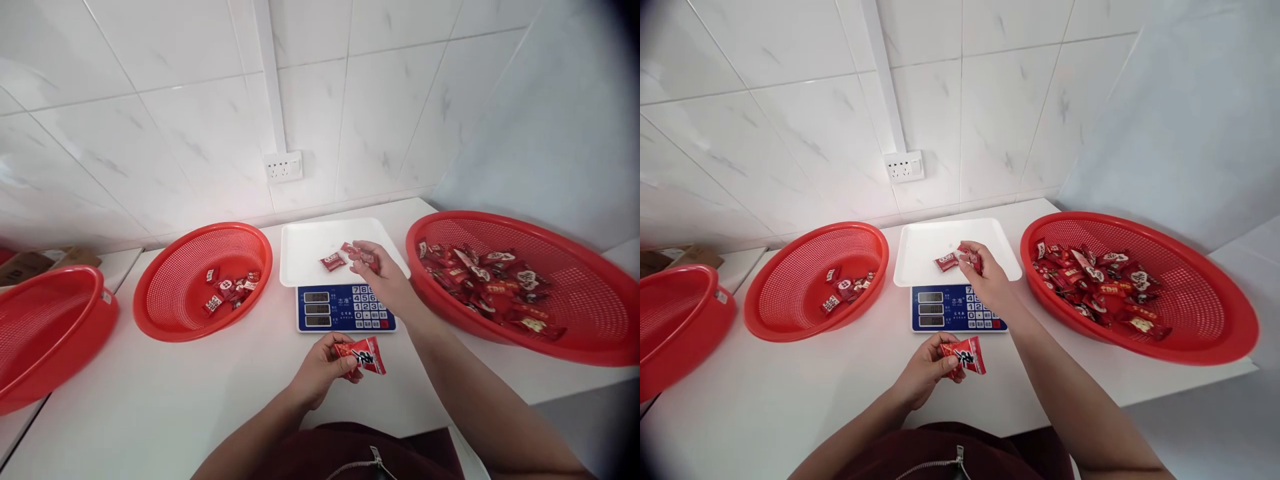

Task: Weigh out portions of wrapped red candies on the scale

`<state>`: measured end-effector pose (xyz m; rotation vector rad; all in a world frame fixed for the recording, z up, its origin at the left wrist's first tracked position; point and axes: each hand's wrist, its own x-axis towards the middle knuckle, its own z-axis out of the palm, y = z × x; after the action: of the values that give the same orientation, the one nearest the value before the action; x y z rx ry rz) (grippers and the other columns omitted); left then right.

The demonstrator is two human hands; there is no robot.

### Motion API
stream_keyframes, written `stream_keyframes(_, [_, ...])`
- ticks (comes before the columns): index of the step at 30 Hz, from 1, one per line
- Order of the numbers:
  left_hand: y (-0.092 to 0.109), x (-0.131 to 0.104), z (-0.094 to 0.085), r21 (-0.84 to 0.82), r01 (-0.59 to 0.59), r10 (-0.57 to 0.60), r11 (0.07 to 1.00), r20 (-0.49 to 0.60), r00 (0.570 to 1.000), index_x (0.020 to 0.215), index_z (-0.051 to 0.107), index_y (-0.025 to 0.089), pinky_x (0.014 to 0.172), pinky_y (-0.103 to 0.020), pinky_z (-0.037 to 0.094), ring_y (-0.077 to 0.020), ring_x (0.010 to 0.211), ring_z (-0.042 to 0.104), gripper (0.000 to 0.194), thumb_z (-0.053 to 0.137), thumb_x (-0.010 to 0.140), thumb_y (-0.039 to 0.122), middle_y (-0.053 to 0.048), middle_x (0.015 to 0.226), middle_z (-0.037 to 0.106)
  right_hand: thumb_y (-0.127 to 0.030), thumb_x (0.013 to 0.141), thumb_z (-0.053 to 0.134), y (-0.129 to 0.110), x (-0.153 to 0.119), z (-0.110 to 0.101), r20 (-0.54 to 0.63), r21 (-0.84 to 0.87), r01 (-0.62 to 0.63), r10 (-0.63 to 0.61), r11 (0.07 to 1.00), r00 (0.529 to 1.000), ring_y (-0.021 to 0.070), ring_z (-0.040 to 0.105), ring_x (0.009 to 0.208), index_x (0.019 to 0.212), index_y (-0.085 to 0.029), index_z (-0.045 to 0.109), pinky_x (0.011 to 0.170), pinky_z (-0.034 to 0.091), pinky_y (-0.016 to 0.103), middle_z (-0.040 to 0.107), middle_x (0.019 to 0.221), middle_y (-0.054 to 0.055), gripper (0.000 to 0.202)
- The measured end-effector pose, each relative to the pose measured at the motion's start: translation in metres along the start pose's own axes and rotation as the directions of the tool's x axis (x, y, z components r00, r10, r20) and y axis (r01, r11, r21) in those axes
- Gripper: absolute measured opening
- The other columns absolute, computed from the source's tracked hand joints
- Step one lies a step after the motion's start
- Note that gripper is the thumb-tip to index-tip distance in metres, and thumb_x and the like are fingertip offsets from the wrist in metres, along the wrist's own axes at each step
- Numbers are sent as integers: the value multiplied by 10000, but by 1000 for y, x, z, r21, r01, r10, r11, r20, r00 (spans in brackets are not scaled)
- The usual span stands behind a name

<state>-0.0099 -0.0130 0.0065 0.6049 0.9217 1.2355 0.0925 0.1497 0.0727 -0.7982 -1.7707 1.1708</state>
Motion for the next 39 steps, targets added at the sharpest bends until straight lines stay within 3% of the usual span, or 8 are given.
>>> stream_keyframes(5, [-3,0,0,-3,12,-12,1000,21,1000,909,540,134,606,-251,451,-113,581,598,430,792,633,346,-20,709,644,-366,831,546,4,-1,2,-69,-279,10,-30,960,997,231,534,1136,1197,-278,432,950,450,439,470,1335,72,394])
stream_keyframes(10, [-3,0,1,13,35,-35,999,13,999,902,550,133,614,-253,451,-110,587,591,428,798,621,339,-24,719,644,-328,795,588,1,2,5,56,-498,82,-62,863,996,266,327,1319,1275,-253,417,1052,337,479,279,1468,97,515])
stream_keyframes(16, [-3,2,-1,10,25,-26,1000,21,999,896,573,141,659,-261,439,-107,627,567,418,813,599,312,-18,742,640,-371,849,527,0,-25,-6,-5,-456,123,-141,881,990,254,377,1286,1254,-278,479,1037,351,482,415,1386,80,418])
stream_keyframes(19, [-5,2,-3,57,3,-3,998,6,1000,876,592,142,687,-259,427,-116,685,566,377,807,610,301,-23,774,641,-423,857,513,4,-56,-20,60,-290,-11,30,957,998,238,552,1103,1209,-270,518,900,480,424,563,1225,85,384])
stream_keyframes(24, [-8,0,-1,275,-95,108,957,-31,994,881,628,137,738,-300,425,-171,775,577,335,758,664,357,-53,826,640,-455,809,575,4,-104,-37,516,-232,-274,357,933,778,224,624,907,1161,-260,589,802,507,368,656,1068,68,403])
stream_keyframes(29, [-7,-2,2,500,-100,124,860,-15,992,830,676,149,694,-280,414,-166,745,541,290,751,661,372,-47,822,601,-465,846,515,9,-127,-33,521,-225,-402,458,888,720,191,602,788,954,-225,649,723,487,315,666,847,35,296])
stream_keyframes(34, [-8,0,1,337,-116,130,934,-18,991,867,629,135,678,-291,428,-153,693,546,394,726,671,462,-39,779,602,-489,848,500,13,-119,-29,504,-236,-382,449,893,738,149,556,669,887,-198,634,627,464,281,627,765,24,322])
stream_keyframes(39, [-9,3,-4,81,-196,199,977,-40,979,1078,522,162,631,-294,449,-139,653,587,510,568,778,572,-57,904,608,-558,810,508,-3,-84,-21,276,-171,-366,401,915,873,154,555,576,958,-194,628,536,470,290,619,648,21,411])
